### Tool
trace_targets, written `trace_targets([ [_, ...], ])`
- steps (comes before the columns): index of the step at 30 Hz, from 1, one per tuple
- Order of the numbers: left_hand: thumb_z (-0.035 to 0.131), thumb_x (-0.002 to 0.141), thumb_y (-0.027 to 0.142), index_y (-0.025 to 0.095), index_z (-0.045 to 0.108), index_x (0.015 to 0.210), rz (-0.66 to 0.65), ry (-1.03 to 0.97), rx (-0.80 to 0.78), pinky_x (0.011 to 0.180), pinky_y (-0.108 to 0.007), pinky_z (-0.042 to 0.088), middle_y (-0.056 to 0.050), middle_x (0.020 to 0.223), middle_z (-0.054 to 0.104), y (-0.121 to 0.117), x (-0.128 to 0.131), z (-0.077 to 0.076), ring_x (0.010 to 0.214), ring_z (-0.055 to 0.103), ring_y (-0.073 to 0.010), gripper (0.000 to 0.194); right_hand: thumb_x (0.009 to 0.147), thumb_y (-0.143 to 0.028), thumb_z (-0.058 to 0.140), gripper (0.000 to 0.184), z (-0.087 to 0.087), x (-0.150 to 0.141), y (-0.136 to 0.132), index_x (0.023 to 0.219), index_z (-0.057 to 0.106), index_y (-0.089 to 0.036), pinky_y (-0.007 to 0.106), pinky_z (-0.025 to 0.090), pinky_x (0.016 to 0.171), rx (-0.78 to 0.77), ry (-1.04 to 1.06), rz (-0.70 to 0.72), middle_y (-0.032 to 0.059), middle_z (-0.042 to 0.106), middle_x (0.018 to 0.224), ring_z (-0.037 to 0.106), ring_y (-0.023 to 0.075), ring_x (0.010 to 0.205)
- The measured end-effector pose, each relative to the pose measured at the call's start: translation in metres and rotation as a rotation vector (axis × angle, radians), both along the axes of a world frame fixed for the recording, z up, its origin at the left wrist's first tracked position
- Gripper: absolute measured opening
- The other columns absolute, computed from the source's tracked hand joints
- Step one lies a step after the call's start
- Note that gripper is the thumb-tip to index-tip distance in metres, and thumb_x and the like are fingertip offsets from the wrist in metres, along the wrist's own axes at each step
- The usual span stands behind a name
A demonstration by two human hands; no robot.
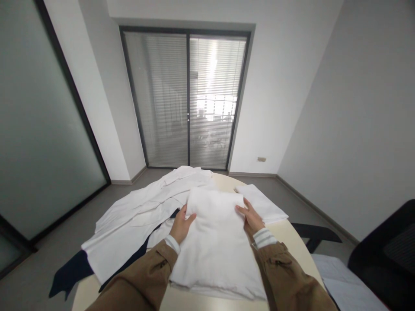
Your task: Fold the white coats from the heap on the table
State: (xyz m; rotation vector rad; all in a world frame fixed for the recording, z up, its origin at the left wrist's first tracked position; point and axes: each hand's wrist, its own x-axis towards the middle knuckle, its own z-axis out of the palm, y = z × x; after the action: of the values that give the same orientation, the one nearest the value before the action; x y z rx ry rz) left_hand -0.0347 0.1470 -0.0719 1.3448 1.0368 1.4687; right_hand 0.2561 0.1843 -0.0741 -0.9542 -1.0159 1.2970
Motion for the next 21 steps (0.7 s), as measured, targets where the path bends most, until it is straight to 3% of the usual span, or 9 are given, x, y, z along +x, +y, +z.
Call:
trace_targets([
  [3, 0.073, 0.077, 0.036, 0.014, 0.06, 0.12, -0.003, -0.079, 0.022, 0.101, -0.042, 0.046, -0.016, 0.126, 0.065, 0.0, 0.0, 0.006, 0.116, 0.061, -0.0295, 0.051, 0.064, -0.036, 0.082, 0.065, 0.0, -0.002, -0.008, 0.123, 0.059, -0.022, 0.053, 0.05, 0.098, -0.064, -0.091, 0.232, 0.0124, 0.071, 0.117, 0.067, 0.0343, 0.107],
  [5, 0.072, 0.078, 0.035, 0.014, 0.059, 0.121, -0.004, -0.111, 0.028, 0.101, -0.042, 0.046, -0.014, 0.125, 0.066, -0.001, -0.002, 0.011, 0.117, 0.061, -0.0294, 0.05, 0.06, -0.034, 0.084, 0.066, 0.001, -0.004, -0.012, 0.121, 0.061, -0.021, 0.054, 0.049, 0.098, -0.056, -0.138, 0.298, 0.0123, 0.071, 0.118, 0.066, 0.0354, 0.109],
  [8, 0.072, 0.075, 0.027, 0.015, 0.058, 0.125, -0.054, -0.153, -0.025, 0.104, -0.042, 0.044, -0.012, 0.126, 0.066, -0.001, -0.006, 0.015, 0.12, 0.059, -0.0294, 0.053, 0.059, -0.033, 0.085, 0.072, 0.002, -0.006, -0.014, 0.125, 0.057, -0.025, 0.053, 0.048, 0.1, 0.01, -0.157, 0.29, 0.0098, 0.069, 0.124, 0.064, 0.0344, 0.114],
  [11, 0.07, 0.063, 0.012, 0.016, 0.056, 0.13, -0.208, -0.207, -0.138, 0.105, -0.041, 0.044, -0.011, 0.126, 0.067, -0.001, -0.012, 0.013, 0.12, 0.059, -0.0292, 0.068, 0.062, -0.035, 0.083, 0.069, 0.002, -0.005, -0.011, 0.125, 0.056, -0.027, 0.051, 0.047, 0.103, 0.048, -0.166, 0.22, 0.0077, 0.069, 0.124, 0.063, 0.0327, 0.116],
  [14, 0.069, 0.057, 0.008, 0.016, 0.055, 0.131, -0.325, -0.246, -0.256, 0.099, -0.043, 0.048, -0.012, 0.119, 0.07, 0.0, -0.018, 0.008, 0.114, 0.063, -0.0307, 0.076, 0.062, -0.032, 0.083, 0.067, 0.003, -0.003, -0.01, 0.123, 0.056, -0.028, 0.051, 0.049, 0.1, 0.006, -0.15, 0.179, 0.007, 0.07, 0.121, 0.065, 0.0328, 0.111],
  [21, 0.081, 0.055, 0.018, 0.011, 0.066, 0.113, -0.318, -0.245, -0.348, 0.093, -0.045, 0.052, -0.014, 0.104, 0.075, 0.006, -0.033, 0.002, 0.101, 0.069, -0.0327, 0.06, 0.054, -0.018, 0.082, 0.073, 0.008, -0.003, -0.021, 0.123, 0.058, -0.022, 0.053, 0.051, 0.094, -0.095, -0.047, 0.359, 0.0093, 0.074, 0.11, 0.069, 0.034, 0.101],
])
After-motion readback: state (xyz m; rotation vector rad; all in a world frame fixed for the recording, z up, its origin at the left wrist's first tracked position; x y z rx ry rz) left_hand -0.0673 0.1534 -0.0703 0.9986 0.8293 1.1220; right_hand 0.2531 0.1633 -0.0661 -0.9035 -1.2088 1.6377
